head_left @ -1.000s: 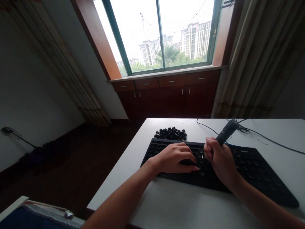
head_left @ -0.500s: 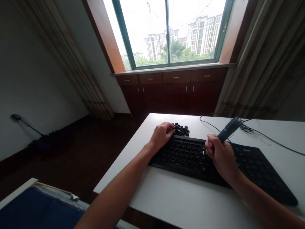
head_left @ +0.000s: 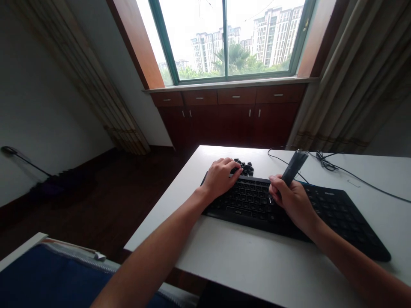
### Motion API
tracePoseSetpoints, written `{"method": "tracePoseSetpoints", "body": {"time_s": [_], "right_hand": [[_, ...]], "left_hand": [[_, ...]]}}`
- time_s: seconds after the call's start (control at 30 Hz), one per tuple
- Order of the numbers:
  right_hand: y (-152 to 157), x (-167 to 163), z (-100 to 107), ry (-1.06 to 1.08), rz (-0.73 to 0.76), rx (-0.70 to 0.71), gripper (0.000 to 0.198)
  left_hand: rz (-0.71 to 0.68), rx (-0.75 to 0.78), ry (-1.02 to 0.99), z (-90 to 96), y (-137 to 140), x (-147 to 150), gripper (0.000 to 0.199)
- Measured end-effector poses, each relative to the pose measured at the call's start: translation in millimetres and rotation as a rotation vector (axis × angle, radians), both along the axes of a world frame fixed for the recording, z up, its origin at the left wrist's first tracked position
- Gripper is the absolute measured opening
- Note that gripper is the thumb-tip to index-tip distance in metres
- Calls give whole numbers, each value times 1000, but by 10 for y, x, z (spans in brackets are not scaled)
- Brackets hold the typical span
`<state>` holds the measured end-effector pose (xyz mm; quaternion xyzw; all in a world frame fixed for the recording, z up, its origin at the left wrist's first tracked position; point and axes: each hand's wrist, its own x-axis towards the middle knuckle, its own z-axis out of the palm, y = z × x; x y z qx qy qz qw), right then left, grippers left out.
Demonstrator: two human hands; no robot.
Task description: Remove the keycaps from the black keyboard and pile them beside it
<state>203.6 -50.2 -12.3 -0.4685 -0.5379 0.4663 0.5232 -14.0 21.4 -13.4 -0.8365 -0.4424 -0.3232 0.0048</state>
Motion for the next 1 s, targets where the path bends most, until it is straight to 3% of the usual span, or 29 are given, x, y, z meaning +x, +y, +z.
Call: {"method": "tracePoseSetpoints", "body": {"time_s": [0.2, 0.3, 0.7, 1.0], "right_hand": [[31, 21, 0, -149, 33, 13, 46], [62, 41, -8, -167, 40, -8, 44], [26, 25, 106, -29, 157, -137, 29], [19, 29, 56, -114, 189, -47, 30]], "left_hand": [[-468, 20, 90, 69, -247, 186, 20], [-596, -46, 118, 71, -311, 223, 19], [-639, -264, 10, 47, -321, 244, 10], [-635, -312, -9, 56, -304, 231, 8]]}}
